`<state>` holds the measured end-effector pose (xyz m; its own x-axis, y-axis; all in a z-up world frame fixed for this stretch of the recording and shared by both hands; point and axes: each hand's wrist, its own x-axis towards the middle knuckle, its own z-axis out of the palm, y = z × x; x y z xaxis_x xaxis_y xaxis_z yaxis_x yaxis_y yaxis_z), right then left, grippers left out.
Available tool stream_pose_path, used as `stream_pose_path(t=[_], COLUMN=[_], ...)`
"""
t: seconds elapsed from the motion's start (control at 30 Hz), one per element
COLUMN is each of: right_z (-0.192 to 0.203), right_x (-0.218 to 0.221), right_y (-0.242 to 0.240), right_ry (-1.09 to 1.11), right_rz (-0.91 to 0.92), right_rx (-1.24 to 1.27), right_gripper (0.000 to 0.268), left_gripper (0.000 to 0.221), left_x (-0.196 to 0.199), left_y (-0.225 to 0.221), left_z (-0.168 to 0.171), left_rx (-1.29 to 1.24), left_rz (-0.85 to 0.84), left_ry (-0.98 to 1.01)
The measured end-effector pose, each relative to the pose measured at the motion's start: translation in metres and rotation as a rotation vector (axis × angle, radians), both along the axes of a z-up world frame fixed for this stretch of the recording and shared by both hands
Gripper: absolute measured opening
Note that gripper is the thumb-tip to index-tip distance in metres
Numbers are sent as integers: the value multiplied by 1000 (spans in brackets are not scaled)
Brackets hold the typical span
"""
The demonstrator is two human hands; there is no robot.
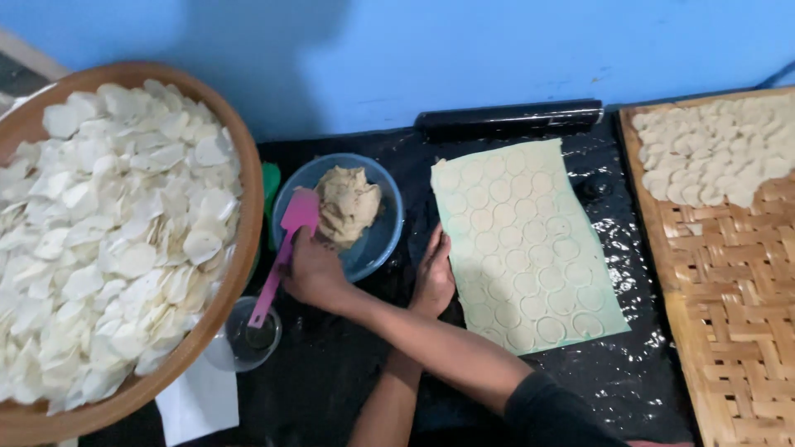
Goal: Cutting out circular pieces of dough and placing them on a tray for drying.
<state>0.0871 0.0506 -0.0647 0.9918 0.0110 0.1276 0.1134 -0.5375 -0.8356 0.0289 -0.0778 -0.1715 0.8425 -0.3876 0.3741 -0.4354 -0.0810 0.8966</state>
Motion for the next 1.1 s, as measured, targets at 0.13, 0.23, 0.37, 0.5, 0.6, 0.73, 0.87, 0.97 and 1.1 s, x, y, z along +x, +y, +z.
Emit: stream_pose_path(t=[0.13,0.23,0.37,0.5,0.6,0.73,0.87,0.97,1.1], right_z=[10,-1,16,12,8,22,35,15,34], right_x=[-7,-8,-6,4,5,-2,-5,3,-15], right_y=[-9,1,-4,7,15,8,2,5,-29], right_ry=[224,144,225,308,169,7,181,67,-215], right_rz=[-60,-201,-144,-212,-243,-146,-186,-252,-219], right_rx=[92,107,184,270,238,89,240,331,363], right_gripper=[77,65,69,80,81,69,43,51,68], left_gripper=[43,46,48,48,48,49,44,43,37], left_x=[-2,-5,-8,-16,-21,-25,-25,-22,-22], left_y=[-22,-27,-34,-36,-36,-36,-33,-34,-31], left_z=[-8,14,-1,19,17,18,16,9,-5], left_rx=[-681,-912,-821,-793,-817,-842,-853,-861,-869], left_rz=[-229,-261,-163,-125,-104,-94,-50,-97,-166], left_ry=[824,1082,1059,1053,1012,988,1061,1047,908])
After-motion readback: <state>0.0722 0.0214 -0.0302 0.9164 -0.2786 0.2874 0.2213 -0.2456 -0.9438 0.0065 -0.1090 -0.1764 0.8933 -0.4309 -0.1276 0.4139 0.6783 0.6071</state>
